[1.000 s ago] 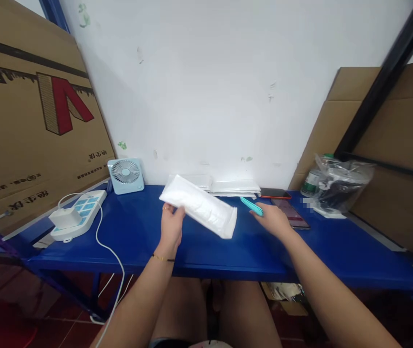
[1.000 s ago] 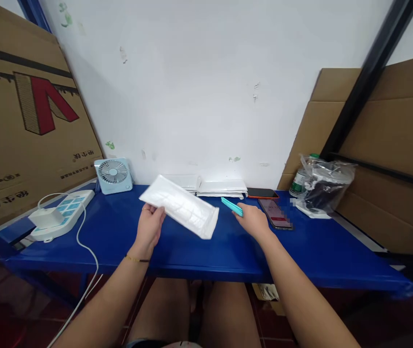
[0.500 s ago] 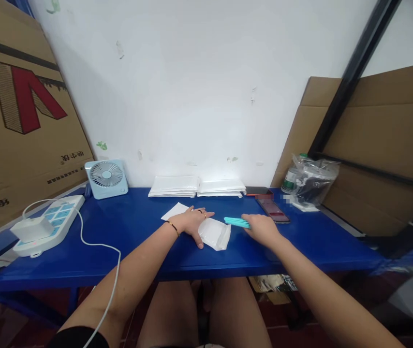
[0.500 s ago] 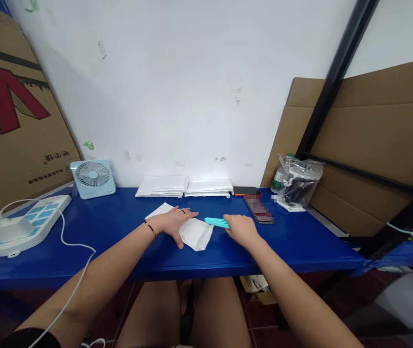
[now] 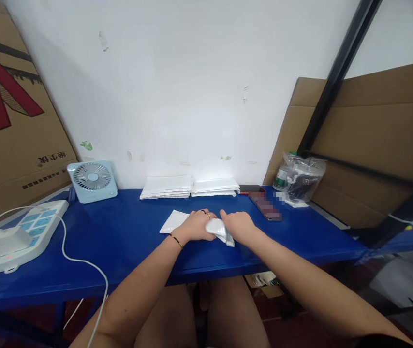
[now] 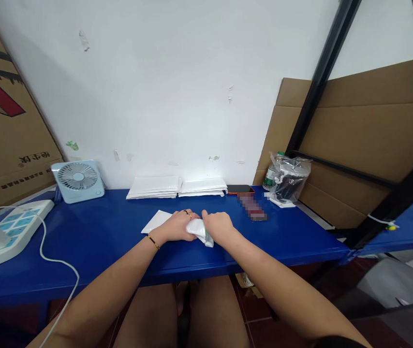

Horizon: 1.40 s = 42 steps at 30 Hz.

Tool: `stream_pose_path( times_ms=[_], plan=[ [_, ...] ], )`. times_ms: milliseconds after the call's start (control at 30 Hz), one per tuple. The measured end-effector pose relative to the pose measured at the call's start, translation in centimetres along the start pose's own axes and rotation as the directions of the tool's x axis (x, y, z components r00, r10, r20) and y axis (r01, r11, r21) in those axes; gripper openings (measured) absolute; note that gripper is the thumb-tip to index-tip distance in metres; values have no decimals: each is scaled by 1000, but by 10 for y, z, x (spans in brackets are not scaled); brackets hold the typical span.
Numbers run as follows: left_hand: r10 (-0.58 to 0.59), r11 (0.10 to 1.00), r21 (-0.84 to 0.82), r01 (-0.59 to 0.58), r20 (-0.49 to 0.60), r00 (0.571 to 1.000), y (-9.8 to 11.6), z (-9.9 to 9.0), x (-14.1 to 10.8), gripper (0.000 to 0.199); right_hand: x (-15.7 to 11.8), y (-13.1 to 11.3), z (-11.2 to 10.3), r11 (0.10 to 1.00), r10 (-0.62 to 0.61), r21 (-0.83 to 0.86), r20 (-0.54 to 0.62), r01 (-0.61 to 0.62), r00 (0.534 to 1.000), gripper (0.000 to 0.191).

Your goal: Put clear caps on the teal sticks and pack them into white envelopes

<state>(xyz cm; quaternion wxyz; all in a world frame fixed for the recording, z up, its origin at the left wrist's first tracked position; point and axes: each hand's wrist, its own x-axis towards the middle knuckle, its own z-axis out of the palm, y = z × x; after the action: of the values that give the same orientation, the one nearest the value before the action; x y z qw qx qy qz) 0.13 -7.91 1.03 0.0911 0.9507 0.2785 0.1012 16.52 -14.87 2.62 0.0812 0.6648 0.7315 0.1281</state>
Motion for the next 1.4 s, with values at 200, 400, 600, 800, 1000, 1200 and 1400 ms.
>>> stream_pose_path(
  times_ms=[200,400,600,800,1000,1200,1400],
  plan=[
    [-79,996,-48,75,-74,994,-5,3,3,41,23,-5,-28,992,-128,14,-2,128,992,33],
    [-74,997,-16,74,-42,996,-14,12,4,19,31,-8,-14,970,-195,152,30,188,980,44],
    [-62,997,-43,59,-53,997,-15,12,2,23,8,39,-9,751,-305,597,-64,282,950,98],
    [-47,997,-71,43,-57,997,-11,12,2,22,8,27,25,83,200,986,-162,148,966,65],
    [45,999,-18,-45,-6,999,-9,6,-2,42,12,-31,39,266,373,960,-183,84,909,66],
    [127,991,18,-130,105,986,-20,-12,-15,75,-27,-4,39,206,60,973,-117,102,991,53],
    [-97,995,-29,95,-61,993,-10,-18,-43,62,-50,17,36,182,-153,978,-77,105,985,46]
  ],
)
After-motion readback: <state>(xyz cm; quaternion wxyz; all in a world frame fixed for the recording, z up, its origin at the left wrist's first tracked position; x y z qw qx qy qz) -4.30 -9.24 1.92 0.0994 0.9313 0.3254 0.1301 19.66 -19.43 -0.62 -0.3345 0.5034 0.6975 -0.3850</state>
